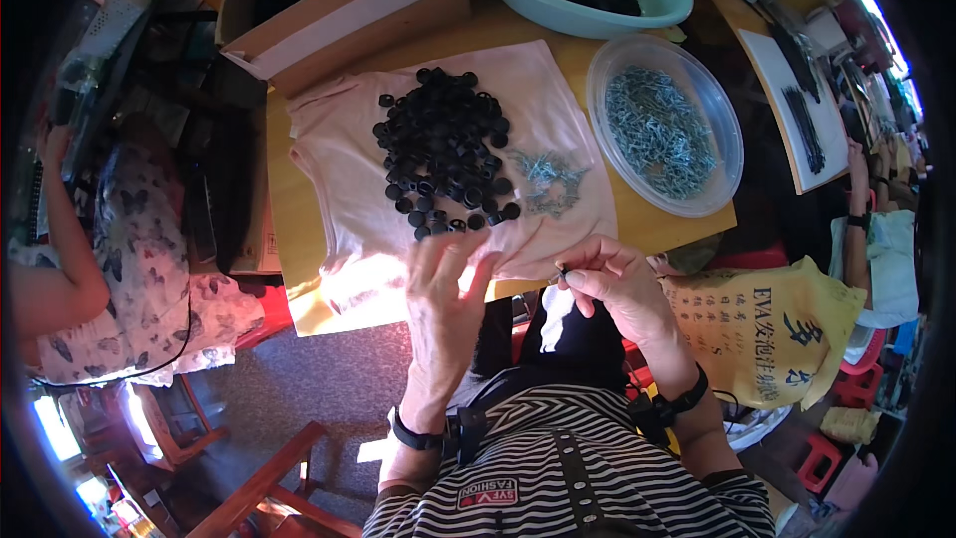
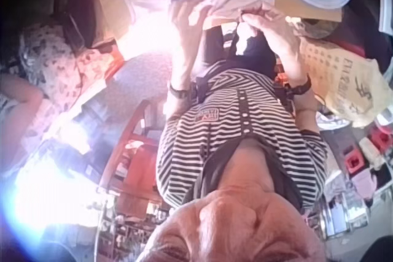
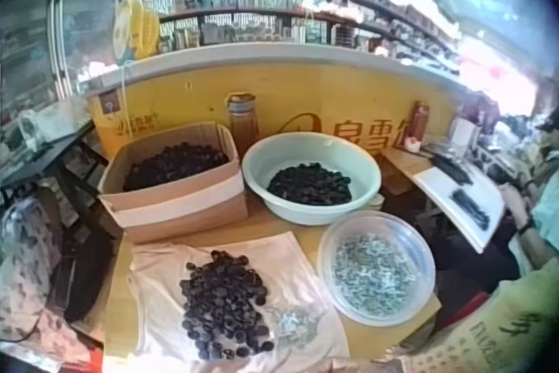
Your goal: The person is assembling small black plastic components by manually inserting small blue pins into them.
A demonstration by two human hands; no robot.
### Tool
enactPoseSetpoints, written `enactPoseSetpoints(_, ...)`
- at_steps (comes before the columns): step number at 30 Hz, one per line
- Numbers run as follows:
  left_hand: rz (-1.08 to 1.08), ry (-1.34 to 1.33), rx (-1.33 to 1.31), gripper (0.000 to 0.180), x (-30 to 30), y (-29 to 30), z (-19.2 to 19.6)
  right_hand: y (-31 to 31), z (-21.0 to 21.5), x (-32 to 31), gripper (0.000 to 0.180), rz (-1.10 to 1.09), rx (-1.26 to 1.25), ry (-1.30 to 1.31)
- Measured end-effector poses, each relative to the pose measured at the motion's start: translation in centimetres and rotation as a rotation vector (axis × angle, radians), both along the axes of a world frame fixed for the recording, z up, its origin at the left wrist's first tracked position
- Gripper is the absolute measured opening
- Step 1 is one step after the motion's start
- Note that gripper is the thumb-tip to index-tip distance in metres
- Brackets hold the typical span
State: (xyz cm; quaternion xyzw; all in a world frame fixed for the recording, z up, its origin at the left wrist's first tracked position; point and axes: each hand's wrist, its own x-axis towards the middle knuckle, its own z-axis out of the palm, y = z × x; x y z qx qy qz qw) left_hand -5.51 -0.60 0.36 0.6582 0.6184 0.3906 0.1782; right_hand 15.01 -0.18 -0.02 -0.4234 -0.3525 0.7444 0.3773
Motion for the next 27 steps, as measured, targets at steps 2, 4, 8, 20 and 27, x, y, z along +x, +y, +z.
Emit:
enactPoseSetpoints(2, 0.045, 0.039, 0.003, 0.028, -0.3, 0.5, -0.3, 0.1, 0.0, -0.2, 0.019, -0.018, -0.019, -0.006)
enactPoseSetpoints(4, 0.095, 0.214, 0.027, 0.029, -0.3, 1.0, -0.7, 0.2, 0.0, -0.2, 0.019, -0.003, -0.001, 0.008)
enactPoseSetpoints(8, 0.087, 0.232, 0.013, 0.028, 0.1, 1.9, -1.3, 0.2, 0.0, -0.3, 0.019, 0.005, -0.020, 0.017)
enactPoseSetpoints(20, -0.269, -0.531, -0.054, 0.033, 1.0, 0.2, 0.9, 0.0, 4.7, -2.0, 0.022, -0.012, 0.841, -0.422)
enactPoseSetpoints(27, -0.387, -1.003, -0.079, 0.032, 1.6, -1.2, 1.3, -1.1, 5.1, -1.7, 0.021, -0.057, 0.496, -0.121)
